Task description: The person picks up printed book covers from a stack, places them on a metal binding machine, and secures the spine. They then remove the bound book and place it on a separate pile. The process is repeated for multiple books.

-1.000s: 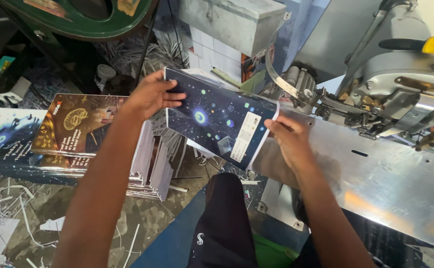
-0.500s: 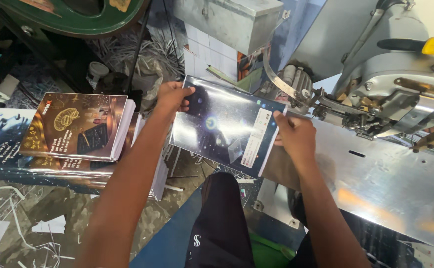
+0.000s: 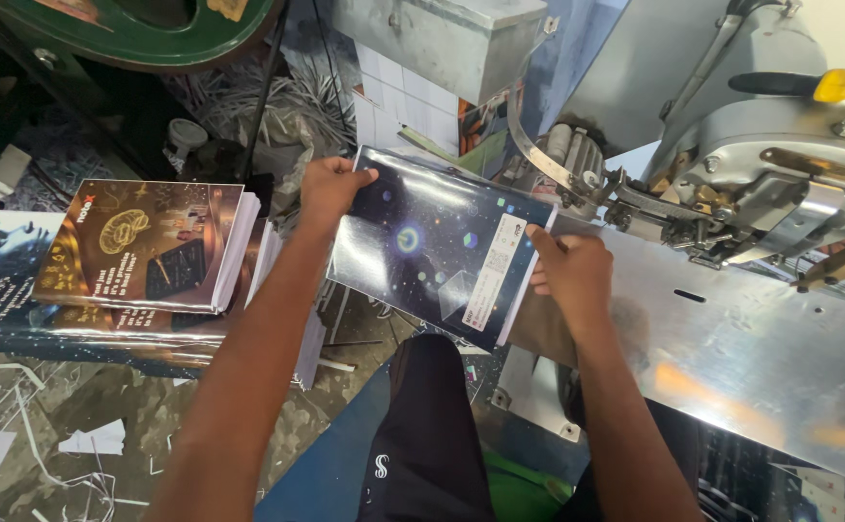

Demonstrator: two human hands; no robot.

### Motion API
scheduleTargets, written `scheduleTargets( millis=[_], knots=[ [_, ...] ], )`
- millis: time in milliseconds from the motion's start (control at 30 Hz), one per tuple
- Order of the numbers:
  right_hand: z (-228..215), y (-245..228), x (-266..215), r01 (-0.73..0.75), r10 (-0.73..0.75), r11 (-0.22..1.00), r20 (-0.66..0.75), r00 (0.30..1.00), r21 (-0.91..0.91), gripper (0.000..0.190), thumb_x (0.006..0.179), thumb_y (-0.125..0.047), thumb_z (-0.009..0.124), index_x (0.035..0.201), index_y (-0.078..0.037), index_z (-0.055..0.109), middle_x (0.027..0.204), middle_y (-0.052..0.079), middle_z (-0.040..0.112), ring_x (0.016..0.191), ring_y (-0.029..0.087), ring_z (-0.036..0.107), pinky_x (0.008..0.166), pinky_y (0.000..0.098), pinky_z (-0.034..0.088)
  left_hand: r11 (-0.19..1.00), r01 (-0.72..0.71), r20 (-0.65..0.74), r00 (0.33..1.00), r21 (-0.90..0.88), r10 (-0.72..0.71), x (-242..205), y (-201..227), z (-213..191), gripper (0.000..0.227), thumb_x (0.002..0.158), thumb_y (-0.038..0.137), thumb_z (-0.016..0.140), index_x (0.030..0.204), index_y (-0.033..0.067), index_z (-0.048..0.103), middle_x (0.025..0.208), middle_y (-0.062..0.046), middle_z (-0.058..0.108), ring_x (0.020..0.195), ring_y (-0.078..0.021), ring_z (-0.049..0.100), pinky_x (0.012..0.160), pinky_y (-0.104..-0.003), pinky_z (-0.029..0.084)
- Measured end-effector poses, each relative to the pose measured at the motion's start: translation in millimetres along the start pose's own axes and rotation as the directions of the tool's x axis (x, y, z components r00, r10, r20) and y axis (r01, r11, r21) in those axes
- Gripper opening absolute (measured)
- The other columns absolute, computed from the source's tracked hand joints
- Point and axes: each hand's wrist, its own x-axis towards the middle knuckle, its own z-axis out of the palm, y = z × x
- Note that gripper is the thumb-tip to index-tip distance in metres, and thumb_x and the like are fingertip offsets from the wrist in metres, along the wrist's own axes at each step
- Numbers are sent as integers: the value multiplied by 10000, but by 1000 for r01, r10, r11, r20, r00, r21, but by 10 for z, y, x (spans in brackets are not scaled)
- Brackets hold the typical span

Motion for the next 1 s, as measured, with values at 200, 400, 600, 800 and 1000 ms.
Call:
scheduleTargets(
  millis=[200, 400, 600, 800, 1000],
  knots=[
    [-5, -19, -19, 0, 0, 1000, -25, 1000, -11, 439, 898, -349, 766, 800, 78, 742, 675, 141, 726, 542, 195, 728, 485, 300, 591, 999, -6, -22, 1000, -42, 5, -38, -21, 41, 219, 734, 197, 888, 773, 38, 742, 613, -10, 659, 483, -87, 535, 458, -280, 400],
    [-128, 4, -30, -1, -2, 999, -56, 998, -51, 428, 906, -337, 770, 789, 74, 739, 659, 122, 722, 530, 179, 724, 478, 294, 590, 991, 38, -36, 999, 130, -34, -124, 66, 86, 342, 688, 344, 906, 746, 47, 745, 609, -40, 674, 481, -121, 591, 493, -288, 465],
    [-271, 59, -47, -7, 2, 998, -87, 996, -58, 400, 906, -337, 775, 814, 52, 754, 660, 120, 721, 522, 170, 705, 477, 285, 572, 981, -86, -9, 996, 174, 89, -196, 77, 204, 403, 687, 371, 912, 682, 26, 703, 638, -67, 696, 548, -147, 631, 585, -320, 508],
    [-533, 129, -107, -20, 16, 999, -123, 992, -29, 402, 910, -316, 783, 827, 75, 750, 657, 128, 694, 516, 170, 686, 480, 283, 566, 979, 14, 73, 997, 204, -30, -271, 137, 406, 396, 688, 393, 899, 693, 47, 706, 635, -65, 690, 541, -173, 629, 556, -333, 492],
    [-759, 135, -187, -9, 1, 999, -145, 989, -53, 343, 900, -292, 779, 860, 48, 757, 644, 118, 698, 503, 165, 682, 470, 282, 553, 976, -91, 105, 992, 197, 71, -377, 146, 595, 426, 678, 410, 909, 693, 30, 717, 655, -74, 720, 566, -168, 658, 577, -320, 511]
  ],
)
